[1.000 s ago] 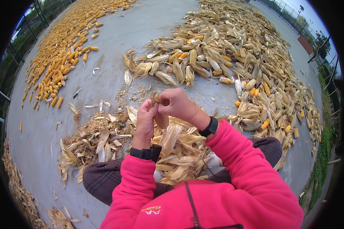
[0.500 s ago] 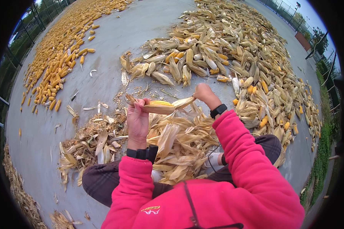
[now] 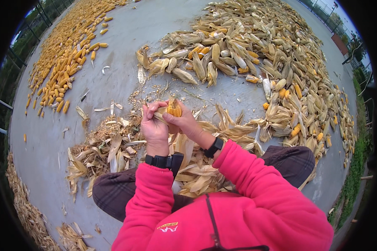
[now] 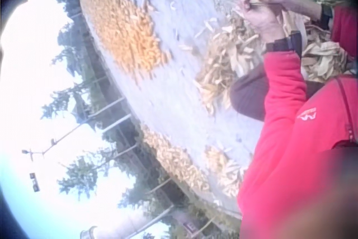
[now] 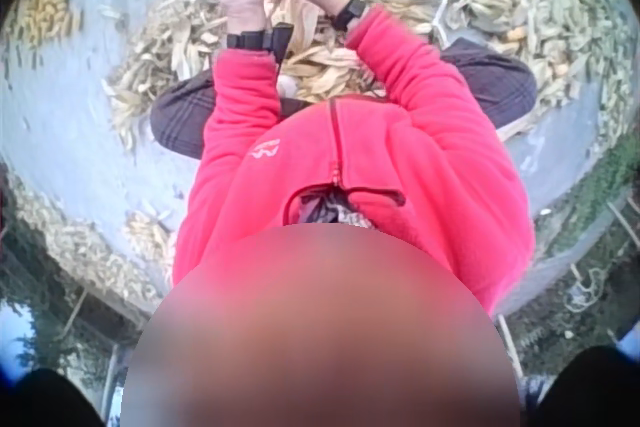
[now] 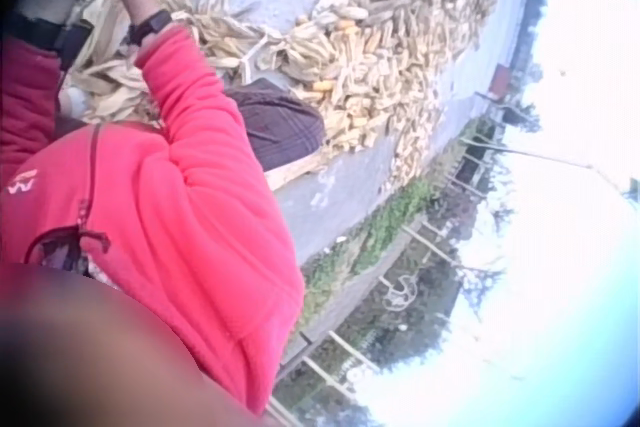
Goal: The person sits on a concrete surface and repeatedly shucks corn cobs by hand, peeling back the husks and silk. Shucked cobs are placed in a growing pile to the left, while husks accumulate nearby.
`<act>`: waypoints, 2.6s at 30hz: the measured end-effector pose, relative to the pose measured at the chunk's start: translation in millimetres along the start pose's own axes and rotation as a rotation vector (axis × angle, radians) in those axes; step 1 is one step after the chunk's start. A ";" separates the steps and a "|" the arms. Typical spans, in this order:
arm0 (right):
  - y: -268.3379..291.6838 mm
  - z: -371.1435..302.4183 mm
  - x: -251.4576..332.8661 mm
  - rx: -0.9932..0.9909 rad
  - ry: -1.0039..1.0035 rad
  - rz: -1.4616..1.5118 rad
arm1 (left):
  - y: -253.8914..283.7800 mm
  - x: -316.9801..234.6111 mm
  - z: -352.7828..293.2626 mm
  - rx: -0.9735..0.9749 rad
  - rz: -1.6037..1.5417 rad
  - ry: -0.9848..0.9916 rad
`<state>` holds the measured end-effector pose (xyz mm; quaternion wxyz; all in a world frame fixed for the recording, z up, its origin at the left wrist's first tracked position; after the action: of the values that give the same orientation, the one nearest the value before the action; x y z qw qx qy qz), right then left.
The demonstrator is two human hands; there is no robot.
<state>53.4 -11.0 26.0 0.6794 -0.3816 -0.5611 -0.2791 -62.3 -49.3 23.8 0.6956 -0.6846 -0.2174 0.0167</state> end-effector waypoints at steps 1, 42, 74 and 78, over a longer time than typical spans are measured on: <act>11.7 7.8 6.4 -0.083 -0.019 0.012 | -0.1 0.9 -1.0 -0.044 0.040 0.037; 359.7 234.7 -277.7 -0.857 -0.807 -0.698 | 155.9 27.7 67.6 0.066 2.096 0.176; 96.4 -14.3 49.3 -0.058 0.105 -0.673 | 27.0 57.4 -10.3 0.223 1.647 0.080; 75.2 -24.0 61.0 -0.190 0.201 -0.934 | 17.6 59.4 -24.6 0.255 1.930 -0.132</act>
<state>140.4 13.6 68.1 0.4945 -0.1208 -0.5759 -0.6397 4.2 -52.5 24.2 0.4383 -0.4857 0.4017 0.6409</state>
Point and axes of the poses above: each hand's wrist, its own z-axis towards the middle knuckle, its own y-axis out of the back of the hand, x = y × z, the point moved 3 cm from there along z, towards the middle knuckle, and after that the axes turned 12 degrees about -z, right-handed, at the moved point
